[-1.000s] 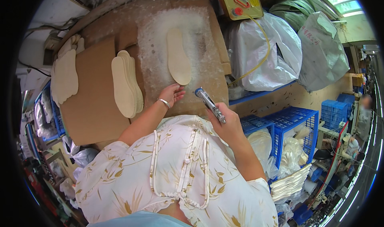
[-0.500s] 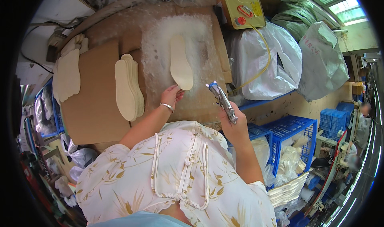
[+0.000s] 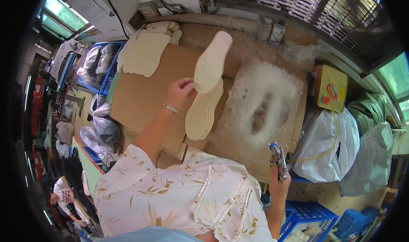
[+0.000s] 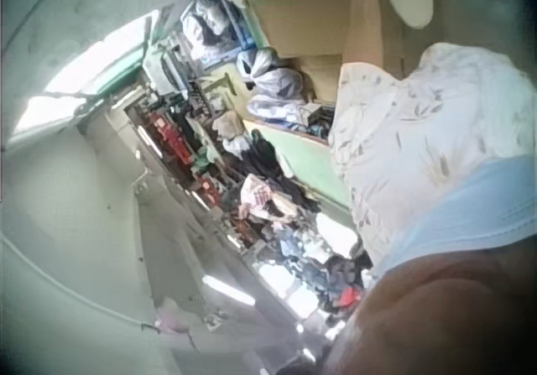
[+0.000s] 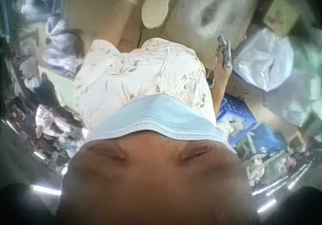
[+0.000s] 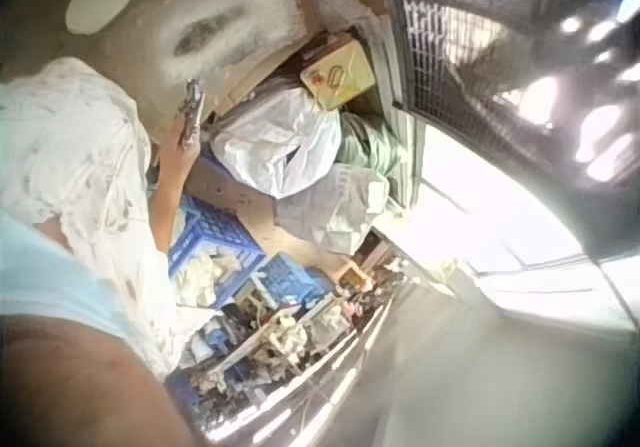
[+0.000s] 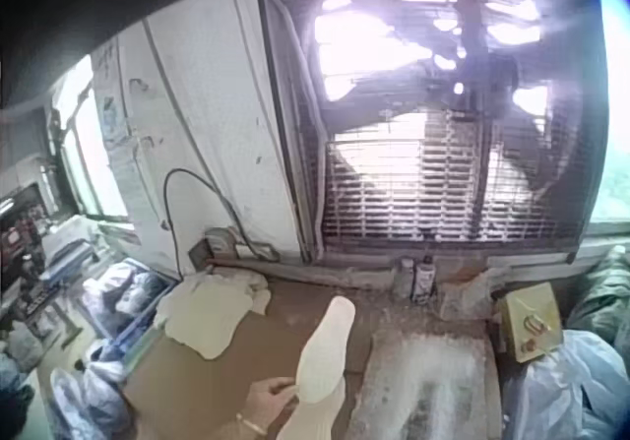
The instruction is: Applying a spray coating or adhesive to shoe insoles using a pneumatic spray gun.
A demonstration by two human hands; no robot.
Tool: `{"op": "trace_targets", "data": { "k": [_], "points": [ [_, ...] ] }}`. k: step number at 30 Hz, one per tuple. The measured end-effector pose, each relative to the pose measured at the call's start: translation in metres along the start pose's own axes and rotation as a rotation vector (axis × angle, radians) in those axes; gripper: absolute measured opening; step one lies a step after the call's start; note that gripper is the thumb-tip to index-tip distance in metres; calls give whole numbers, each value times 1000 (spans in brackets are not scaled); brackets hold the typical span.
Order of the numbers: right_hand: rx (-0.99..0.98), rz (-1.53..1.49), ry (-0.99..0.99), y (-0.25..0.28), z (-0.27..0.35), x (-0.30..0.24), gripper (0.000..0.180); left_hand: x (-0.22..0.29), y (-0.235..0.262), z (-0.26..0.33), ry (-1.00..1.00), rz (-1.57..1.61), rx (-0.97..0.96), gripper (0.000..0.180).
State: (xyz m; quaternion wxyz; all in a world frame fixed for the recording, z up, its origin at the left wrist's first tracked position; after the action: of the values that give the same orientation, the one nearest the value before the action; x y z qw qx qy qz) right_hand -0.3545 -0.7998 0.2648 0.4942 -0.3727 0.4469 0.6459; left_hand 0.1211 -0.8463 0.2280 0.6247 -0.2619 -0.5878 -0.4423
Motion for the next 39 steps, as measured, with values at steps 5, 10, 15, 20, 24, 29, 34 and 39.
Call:
{"op": "trace_targets", "data": {
  "k": [5, 10, 15, 20, 24, 29, 34, 39],
  "points": [
    [-61, 65, 43, -31, -5, -23, 21, -24, 142, -65, -74, -287, 344, 21],
    [-37, 77, 118, -55, 0, -42, 21, -68, 226, -112, -21, -447, 464, 24],
    [-10, 108, 83, -65, 5, -36, 21, -122, 274, -138, 95, -430, 498, 23],
    [2, 97, 104, -72, 10, -34, 21, -157, 299, -140, 195, -264, 540, 25],
    [3, 121, 56, -77, 13, -35, 22, -188, 311, -144, 297, -238, 589, 26],
    [2, 107, 53, -79, 13, -30, 20, -174, 307, -141, 165, -690, 728, 33],
    [36, 134, 54, -68, 14, -16, 16, -88, 238, -87, -57, -1140, 796, 44],
    [45, 126, 61, -62, 13, -13, 17, -95, 77, -3, -109, -956, 231, 59]
  ]
}}
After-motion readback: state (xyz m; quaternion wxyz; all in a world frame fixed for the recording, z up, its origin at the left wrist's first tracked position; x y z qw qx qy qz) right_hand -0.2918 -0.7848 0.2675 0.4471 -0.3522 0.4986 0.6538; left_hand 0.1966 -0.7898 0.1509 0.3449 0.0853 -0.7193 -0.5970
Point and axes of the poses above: each hand's wrist, its own z-axis away from the middle knuckle, its own y-axis out of the back of the hand, x = y × z, the point moved 8 cm from there along -z, towards the middle knuckle, and after that the axes turned 13 degrees about -z, right-handed, at the moved point
